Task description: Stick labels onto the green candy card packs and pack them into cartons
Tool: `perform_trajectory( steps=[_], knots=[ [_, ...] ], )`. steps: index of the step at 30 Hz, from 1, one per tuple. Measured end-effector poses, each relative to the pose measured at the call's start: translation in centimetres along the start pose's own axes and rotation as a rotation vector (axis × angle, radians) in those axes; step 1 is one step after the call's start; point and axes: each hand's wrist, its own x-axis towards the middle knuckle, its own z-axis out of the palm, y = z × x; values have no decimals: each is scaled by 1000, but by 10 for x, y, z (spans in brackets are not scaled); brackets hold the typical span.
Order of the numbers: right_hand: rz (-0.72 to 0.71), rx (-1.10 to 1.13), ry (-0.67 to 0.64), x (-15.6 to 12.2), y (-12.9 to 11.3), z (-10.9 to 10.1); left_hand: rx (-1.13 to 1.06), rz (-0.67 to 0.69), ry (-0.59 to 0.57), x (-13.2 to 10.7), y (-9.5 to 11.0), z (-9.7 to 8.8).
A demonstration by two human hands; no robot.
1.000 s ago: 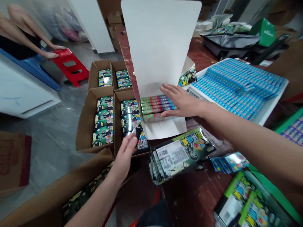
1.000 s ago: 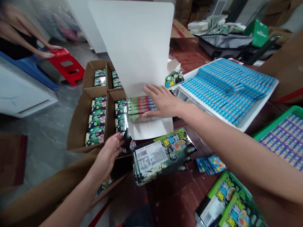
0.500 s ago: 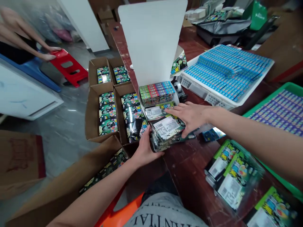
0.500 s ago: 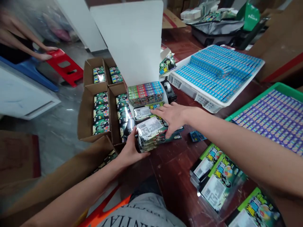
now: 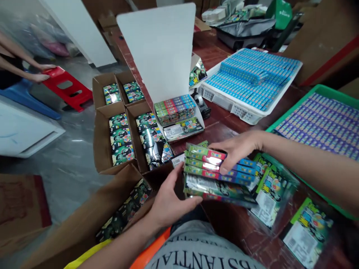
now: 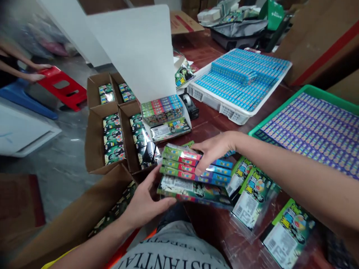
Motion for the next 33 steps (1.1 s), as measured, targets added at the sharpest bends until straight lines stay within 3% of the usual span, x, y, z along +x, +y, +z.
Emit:
perform_trajectory(
  steps=[2, 4, 7, 11, 14, 18, 22, 26, 33],
  knots=[
    [30, 144, -116, -8, 9, 23, -256, -176, -128, -14, 1, 15],
    [75, 162, -150, -11, 20, 46, -418, -336, -196, -20, -4, 30],
    [86, -52, 90, -13, 36, 71, -480, -436, -209, -18, -13, 45],
    [26, -152, 446, -24, 45, 95, -418, -418, -224, -13, -16, 48],
    [-16, -88, 552, -32, 47, 108, -170, -351, -275, -9, -8, 41],
    [-85, -37, 548, -36, 48, 117, 505, -220, -384, 0, 11, 32],
    [-31, -81, 609, -37, 45, 123, 1020, -95, -358, 7, 19, 34],
    [72, -222, 704, -41, 41, 137, 1131, -27, -336, 7, 14, 40],
    [118, -251, 702, -42, 36, 147, 1021, -47, -375, 5, 5, 37]
  ],
)
